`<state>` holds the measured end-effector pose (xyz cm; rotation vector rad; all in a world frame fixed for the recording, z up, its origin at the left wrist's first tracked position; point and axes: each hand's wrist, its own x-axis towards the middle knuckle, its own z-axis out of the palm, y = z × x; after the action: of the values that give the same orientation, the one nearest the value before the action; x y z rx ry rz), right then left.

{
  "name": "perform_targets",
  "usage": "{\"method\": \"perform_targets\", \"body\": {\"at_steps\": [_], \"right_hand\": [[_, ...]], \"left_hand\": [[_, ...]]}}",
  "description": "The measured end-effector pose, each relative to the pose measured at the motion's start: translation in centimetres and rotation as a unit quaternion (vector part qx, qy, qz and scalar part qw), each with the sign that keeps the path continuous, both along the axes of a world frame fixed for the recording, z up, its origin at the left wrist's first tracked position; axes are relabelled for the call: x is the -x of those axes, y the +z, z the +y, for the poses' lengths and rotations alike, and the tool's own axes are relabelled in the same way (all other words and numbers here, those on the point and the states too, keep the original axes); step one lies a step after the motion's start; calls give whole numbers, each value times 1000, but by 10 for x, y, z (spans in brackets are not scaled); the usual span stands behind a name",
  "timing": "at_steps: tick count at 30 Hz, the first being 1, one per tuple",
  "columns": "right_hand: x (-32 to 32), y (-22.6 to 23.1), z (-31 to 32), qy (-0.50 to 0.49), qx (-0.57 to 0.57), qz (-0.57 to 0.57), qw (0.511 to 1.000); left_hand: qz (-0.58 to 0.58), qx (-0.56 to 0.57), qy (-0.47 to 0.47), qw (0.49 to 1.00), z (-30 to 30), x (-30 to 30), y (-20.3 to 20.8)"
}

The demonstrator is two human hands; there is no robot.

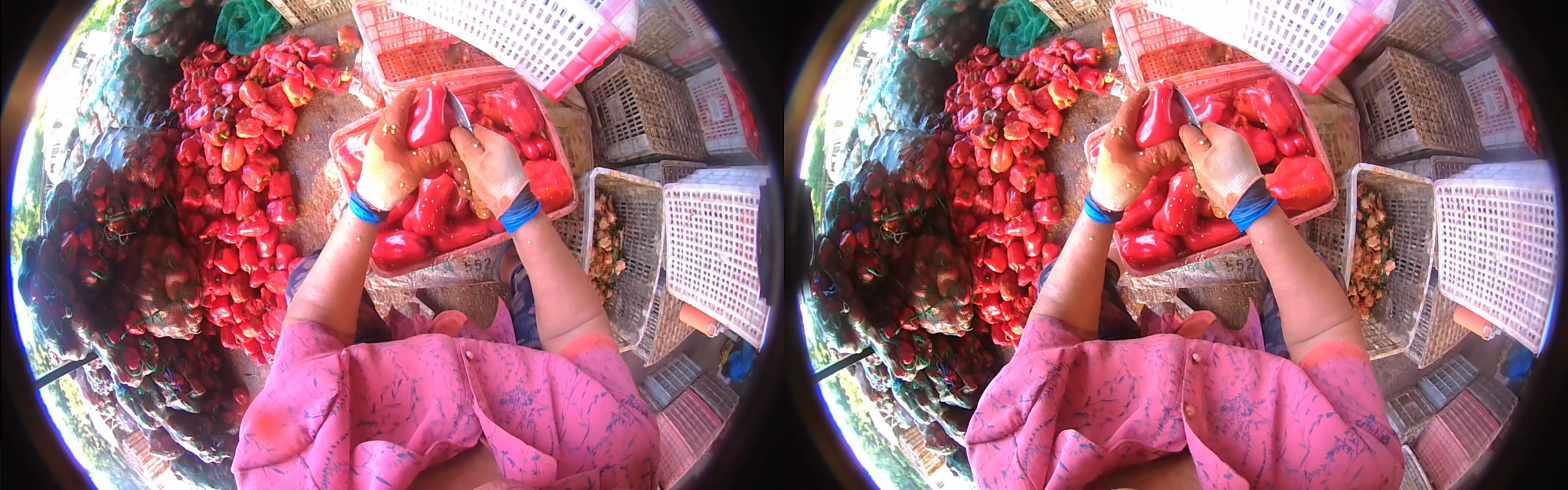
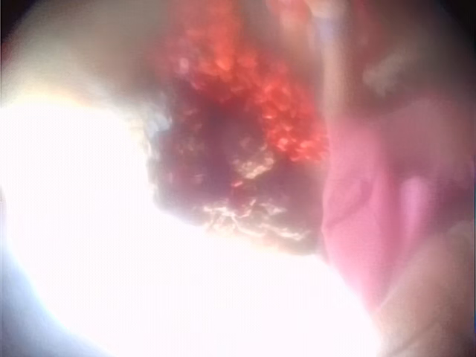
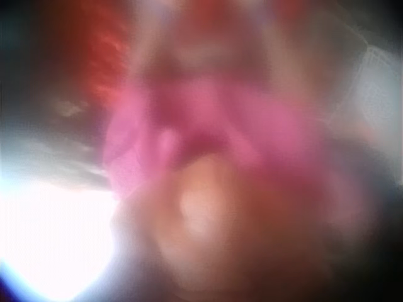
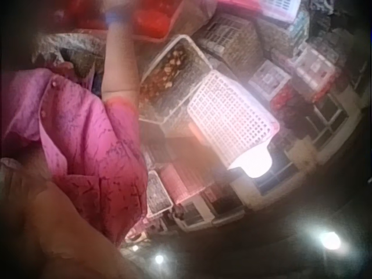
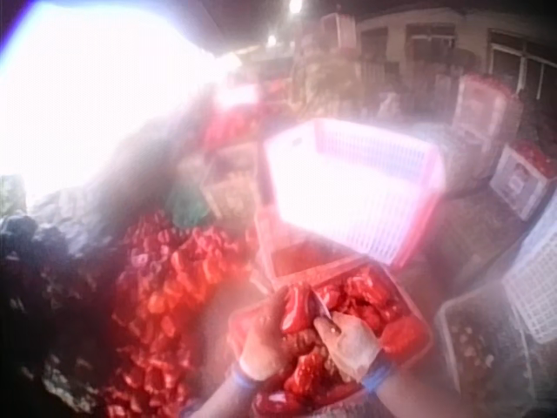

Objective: The person trims the stems and cores from red peppers using a knife and places the processed peppers and stems into separate crates.

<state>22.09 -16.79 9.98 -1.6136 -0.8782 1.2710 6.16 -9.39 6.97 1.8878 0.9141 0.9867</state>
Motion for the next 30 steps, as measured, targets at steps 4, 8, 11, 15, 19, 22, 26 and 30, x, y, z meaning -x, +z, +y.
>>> {"method": "perform_targets", "body": {"at_steps": [4, 8, 11, 15, 19, 22, 26, 30], "right_hand": [[17, -20, -16, 65, 43, -13, 997], [22, -41, -15, 83, -51, -233, 968], [28, -35, -16, 67, -90, -356, 928], [19, -35, -17, 41, -156, -393, 905], [10, -24, -22, 59, -161, -381, 908], [2, -20, -25, 43, -199, -319, 926], [-6, -20, -13, -108, -222, 179, 952], [-8, -5, -5, -9, -73, 108, 991]], "left_hand": [[-231, 213, 51, 948, 5, -1, 12], [-341, 281, 94, 892, 3, -8, 15], [-393, 468, 101, 785, 6, 0, -1], [-445, 528, 102, 717, 5, -7, -4], [-437, 515, 52, 736, 5, -5, 3], [-520, 571, 40, 634, 25, 10, -21], [-499, 533, 3, 683, 21, 4, -20], [-445, 503, -88, 736, -12, -17, -1]]}}
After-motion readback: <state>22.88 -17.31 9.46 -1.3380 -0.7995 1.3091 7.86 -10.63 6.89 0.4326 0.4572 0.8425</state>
